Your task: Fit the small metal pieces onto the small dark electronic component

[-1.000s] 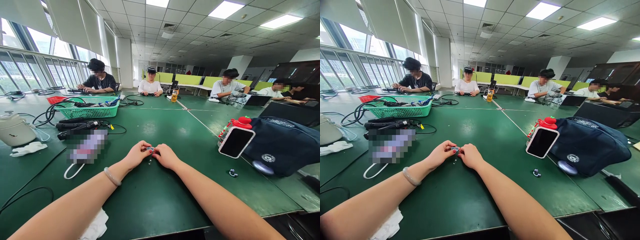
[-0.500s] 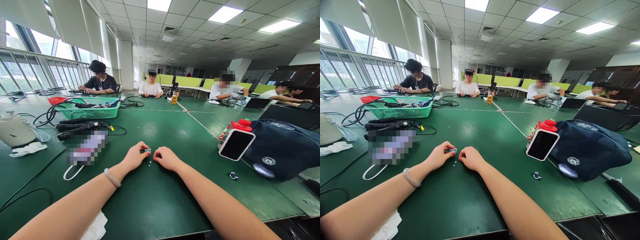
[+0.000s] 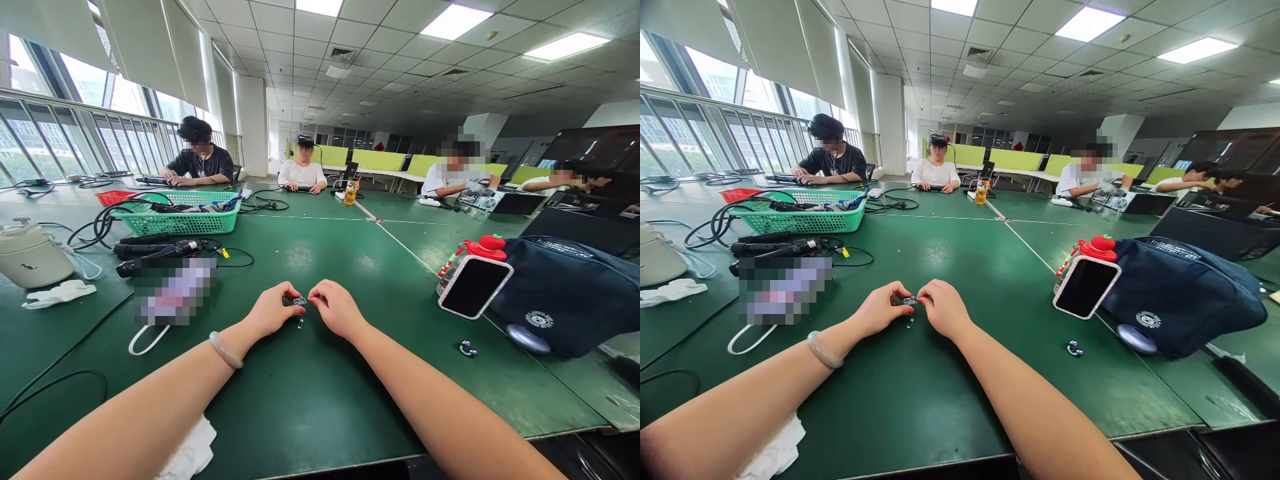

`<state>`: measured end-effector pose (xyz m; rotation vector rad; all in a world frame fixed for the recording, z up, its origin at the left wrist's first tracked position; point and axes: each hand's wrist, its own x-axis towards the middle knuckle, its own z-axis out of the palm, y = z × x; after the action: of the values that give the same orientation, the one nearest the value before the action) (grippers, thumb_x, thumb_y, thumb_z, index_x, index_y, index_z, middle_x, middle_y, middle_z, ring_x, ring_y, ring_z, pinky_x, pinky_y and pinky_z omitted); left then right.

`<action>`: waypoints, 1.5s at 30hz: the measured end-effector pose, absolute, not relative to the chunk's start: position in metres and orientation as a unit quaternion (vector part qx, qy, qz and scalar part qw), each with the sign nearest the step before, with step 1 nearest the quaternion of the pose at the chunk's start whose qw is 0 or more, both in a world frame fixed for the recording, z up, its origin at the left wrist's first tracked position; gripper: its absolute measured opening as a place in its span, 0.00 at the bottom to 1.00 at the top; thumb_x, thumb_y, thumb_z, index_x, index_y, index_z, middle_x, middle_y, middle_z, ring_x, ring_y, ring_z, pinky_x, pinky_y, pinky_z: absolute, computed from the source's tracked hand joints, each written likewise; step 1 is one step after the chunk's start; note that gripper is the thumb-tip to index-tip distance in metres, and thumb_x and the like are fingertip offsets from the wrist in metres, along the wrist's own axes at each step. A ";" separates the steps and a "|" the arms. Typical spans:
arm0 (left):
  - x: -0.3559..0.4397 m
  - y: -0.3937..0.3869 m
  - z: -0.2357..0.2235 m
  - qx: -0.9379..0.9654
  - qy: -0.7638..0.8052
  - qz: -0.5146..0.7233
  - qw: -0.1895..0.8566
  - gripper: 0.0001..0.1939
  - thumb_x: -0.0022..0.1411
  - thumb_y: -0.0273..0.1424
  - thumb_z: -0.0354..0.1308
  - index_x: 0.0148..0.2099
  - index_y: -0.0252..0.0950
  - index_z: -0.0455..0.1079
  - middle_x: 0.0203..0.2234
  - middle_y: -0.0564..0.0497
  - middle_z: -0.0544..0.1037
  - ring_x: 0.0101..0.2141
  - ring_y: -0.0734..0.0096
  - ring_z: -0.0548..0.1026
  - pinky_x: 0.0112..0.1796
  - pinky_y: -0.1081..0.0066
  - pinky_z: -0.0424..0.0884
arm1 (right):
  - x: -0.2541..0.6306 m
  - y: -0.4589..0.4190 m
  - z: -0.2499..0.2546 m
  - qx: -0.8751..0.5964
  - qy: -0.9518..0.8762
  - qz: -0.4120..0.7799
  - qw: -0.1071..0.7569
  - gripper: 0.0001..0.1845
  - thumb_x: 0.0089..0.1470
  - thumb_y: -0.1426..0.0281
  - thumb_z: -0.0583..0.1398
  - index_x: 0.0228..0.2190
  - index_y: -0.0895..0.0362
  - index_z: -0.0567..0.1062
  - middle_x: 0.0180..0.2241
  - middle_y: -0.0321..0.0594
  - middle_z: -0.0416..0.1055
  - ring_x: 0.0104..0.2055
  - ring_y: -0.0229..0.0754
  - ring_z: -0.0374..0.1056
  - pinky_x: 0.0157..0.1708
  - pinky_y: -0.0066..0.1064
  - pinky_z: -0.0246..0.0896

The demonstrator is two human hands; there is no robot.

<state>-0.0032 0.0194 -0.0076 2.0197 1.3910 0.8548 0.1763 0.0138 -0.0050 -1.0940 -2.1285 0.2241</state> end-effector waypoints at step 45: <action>-0.008 0.034 -0.015 0.695 0.511 0.400 0.309 0.13 0.44 0.36 0.62 0.33 0.37 0.67 0.33 0.50 0.77 0.36 0.65 0.74 0.40 0.65 0.68 | 0.166 0.014 -0.013 -0.435 -0.813 0.037 0.386 0.10 0.55 0.69 0.55 0.35 0.54 0.76 0.33 0.39 0.70 0.34 0.37 0.64 0.36 0.28 0.58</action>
<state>-0.0078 0.0340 -0.0150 1.8371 1.3513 1.0585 0.1664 0.0139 -0.0127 -1.1072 -2.0694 0.0935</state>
